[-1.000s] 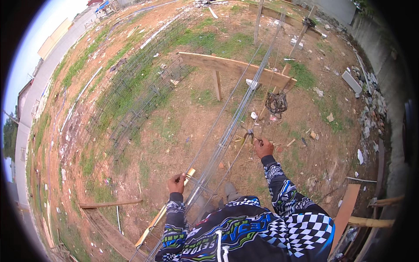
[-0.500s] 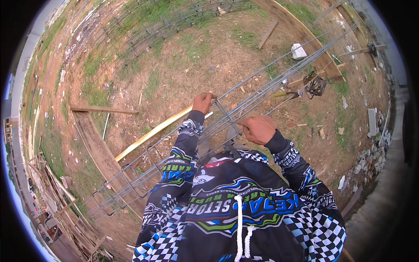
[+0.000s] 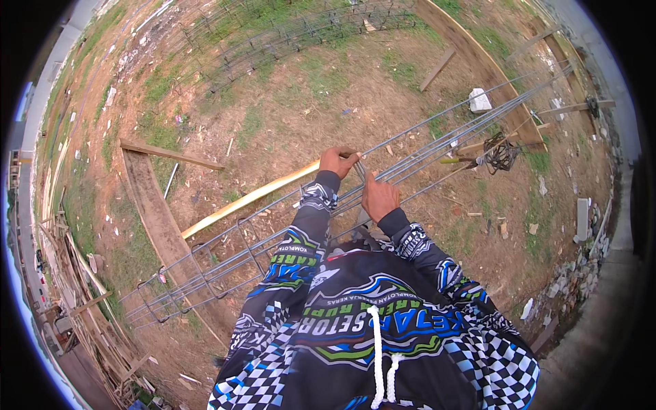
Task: The person assembles a rebar cage by tying intersecting steel bars with wire using pliers. They repeatedly position the bars, wrap wire around intersections, and twist the wire to secure the structure.
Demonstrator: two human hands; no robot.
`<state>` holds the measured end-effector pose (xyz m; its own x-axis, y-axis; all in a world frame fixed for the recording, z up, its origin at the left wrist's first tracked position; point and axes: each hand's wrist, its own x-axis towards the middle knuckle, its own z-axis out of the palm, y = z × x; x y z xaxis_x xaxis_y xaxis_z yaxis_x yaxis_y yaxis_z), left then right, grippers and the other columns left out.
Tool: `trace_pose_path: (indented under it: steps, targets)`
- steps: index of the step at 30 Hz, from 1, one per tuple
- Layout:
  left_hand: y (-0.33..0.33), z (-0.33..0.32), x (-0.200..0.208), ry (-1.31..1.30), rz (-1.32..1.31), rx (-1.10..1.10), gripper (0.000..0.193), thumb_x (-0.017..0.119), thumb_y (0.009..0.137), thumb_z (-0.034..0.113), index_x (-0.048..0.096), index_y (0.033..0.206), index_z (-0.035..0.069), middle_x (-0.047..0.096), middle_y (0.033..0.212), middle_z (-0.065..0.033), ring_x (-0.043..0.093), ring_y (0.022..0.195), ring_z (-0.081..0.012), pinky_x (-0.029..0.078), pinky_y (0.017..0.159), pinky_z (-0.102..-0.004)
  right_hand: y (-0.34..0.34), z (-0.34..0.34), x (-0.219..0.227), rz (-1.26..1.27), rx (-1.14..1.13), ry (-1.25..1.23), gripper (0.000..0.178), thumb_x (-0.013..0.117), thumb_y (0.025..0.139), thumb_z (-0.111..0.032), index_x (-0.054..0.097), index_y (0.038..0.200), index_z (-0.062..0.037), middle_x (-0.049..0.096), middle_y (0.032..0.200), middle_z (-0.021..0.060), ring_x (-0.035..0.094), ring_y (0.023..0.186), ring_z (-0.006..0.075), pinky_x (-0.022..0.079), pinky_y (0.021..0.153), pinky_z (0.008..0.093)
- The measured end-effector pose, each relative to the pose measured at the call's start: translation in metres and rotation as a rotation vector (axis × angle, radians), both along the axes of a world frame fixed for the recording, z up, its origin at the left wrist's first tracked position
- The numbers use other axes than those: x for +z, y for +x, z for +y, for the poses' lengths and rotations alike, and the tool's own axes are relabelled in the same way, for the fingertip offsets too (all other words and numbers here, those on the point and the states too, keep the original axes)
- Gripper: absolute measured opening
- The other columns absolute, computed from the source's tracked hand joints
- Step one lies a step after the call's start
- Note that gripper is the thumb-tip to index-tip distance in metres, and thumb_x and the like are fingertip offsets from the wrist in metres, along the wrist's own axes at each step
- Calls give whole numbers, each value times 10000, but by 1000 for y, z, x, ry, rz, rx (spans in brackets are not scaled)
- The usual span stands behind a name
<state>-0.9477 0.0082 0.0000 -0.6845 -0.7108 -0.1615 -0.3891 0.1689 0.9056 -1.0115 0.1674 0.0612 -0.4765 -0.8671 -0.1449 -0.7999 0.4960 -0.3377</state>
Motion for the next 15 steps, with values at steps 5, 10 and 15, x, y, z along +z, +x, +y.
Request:
trace_pose_path:
  steps: [5, 10, 15]
  targets:
    - [-8, -3, -7, 344, -46, 159, 328, 802, 771, 254, 732, 909, -35, 722, 851, -103, 706, 715, -177, 546, 630, -314, 3, 0, -10, -13, -23, -60, 202, 564, 814, -97, 536, 1005, -37, 633, 614, 191, 652, 588, 389, 494, 560, 524]
    - [-17, -11, 4, 427, -260, 203, 321, 842, 742, 225, 717, 856, -48, 729, 823, -87, 697, 676, -162, 532, 570, -272, 0, 2, -18, -22, -41, -95, 207, 567, 824, -120, 527, 1018, -58, 622, 600, 187, 637, 568, 397, 484, 538, 523]
    - [-20, -23, 18, 591, -374, 143, 259, 839, 743, 167, 705, 865, -18, 725, 769, -112, 706, 638, -184, 499, 501, -261, 0, 2, -24, -11, -46, -171, 139, 568, 860, -157, 526, 971, -84, 594, 568, 185, 611, 524, 401, 464, 501, 533]
